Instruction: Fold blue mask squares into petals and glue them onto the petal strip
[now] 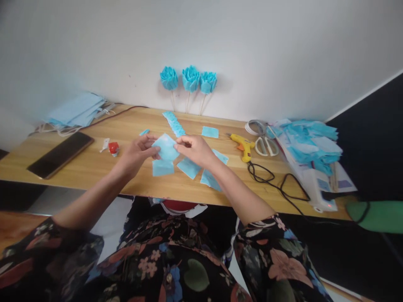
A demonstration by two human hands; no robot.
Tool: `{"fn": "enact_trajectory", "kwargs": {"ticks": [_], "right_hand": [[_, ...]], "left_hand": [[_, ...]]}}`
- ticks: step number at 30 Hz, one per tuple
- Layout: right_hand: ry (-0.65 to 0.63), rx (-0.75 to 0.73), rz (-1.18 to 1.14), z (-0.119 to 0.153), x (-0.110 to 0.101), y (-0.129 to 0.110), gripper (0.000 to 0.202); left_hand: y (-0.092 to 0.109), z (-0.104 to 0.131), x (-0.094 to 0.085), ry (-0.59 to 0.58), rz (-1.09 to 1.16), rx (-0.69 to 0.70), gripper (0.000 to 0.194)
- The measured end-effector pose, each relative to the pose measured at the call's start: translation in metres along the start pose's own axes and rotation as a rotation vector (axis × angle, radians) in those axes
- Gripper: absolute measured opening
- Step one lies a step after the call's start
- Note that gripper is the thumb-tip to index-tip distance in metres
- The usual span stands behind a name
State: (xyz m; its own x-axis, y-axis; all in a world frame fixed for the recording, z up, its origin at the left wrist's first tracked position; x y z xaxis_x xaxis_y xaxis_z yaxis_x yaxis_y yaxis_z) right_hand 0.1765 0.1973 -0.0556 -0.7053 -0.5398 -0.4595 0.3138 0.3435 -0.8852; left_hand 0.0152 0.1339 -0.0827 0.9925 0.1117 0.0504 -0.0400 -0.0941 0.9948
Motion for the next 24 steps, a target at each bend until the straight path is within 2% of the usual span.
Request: {"fn": "enact_trajectory", "kwargs": {"ticks": [3, 7, 10, 12, 14, 17, 20, 24], "right_hand": [[0.133, -0.046, 0.029, -0.008, -0.038, -0.004, 0.018], [0.294, -0.06, 0.0, -0.01, -0.097, -0.004, 0.01], [0.313, -0.019, 0.008, -0.007, -0.121, 0.013, 0.009], [0.255, 0.021, 0.025, -0.008, -0.12, 0.033, 0.013], [0.162, 0.065, 0.073, -0.011, -0.11, 0.055, 0.018], [0.069, 0.137, 0.373, -0.013, -0.092, 0.082, 0.026], [0.136, 0.068, 0.645, -0.012, -0.088, 0.085, 0.032], [0.281, -0.028, 0.634, -0.005, -0.094, 0.08, 0.036]], "left_hand": [[0.014, -0.022, 0.011, 0.001, -0.033, 0.068, 0.041], [0.025, -0.047, 0.017, 0.04, -0.096, 0.118, 0.05], [0.027, -0.061, 0.017, 0.061, -0.122, 0.125, 0.047], [0.026, -0.069, 0.016, 0.073, -0.122, 0.128, 0.043], [0.023, -0.077, 0.013, 0.086, -0.127, 0.134, 0.039], [0.016, -0.085, 0.004, 0.144, -0.145, 0.158, 0.036], [0.004, -0.087, -0.009, 0.206, -0.187, 0.163, 0.034], [-0.007, -0.085, -0.019, 0.223, -0.236, 0.167, 0.033]]}}
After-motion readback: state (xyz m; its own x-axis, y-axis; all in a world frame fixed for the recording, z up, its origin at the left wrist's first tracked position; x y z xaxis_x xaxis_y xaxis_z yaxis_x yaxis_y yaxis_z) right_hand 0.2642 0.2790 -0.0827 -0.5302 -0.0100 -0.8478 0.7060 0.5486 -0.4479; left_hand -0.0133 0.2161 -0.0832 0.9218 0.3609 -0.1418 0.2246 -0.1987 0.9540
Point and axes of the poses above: each hand's wrist, its own z-axis away from the middle knuckle, its own x-axis out of the palm, y = z × x, the point moved 7 cm from there along -z, towards the middle knuckle, and after that the axes turned 3 degrees about x, right-handed, at the moved point
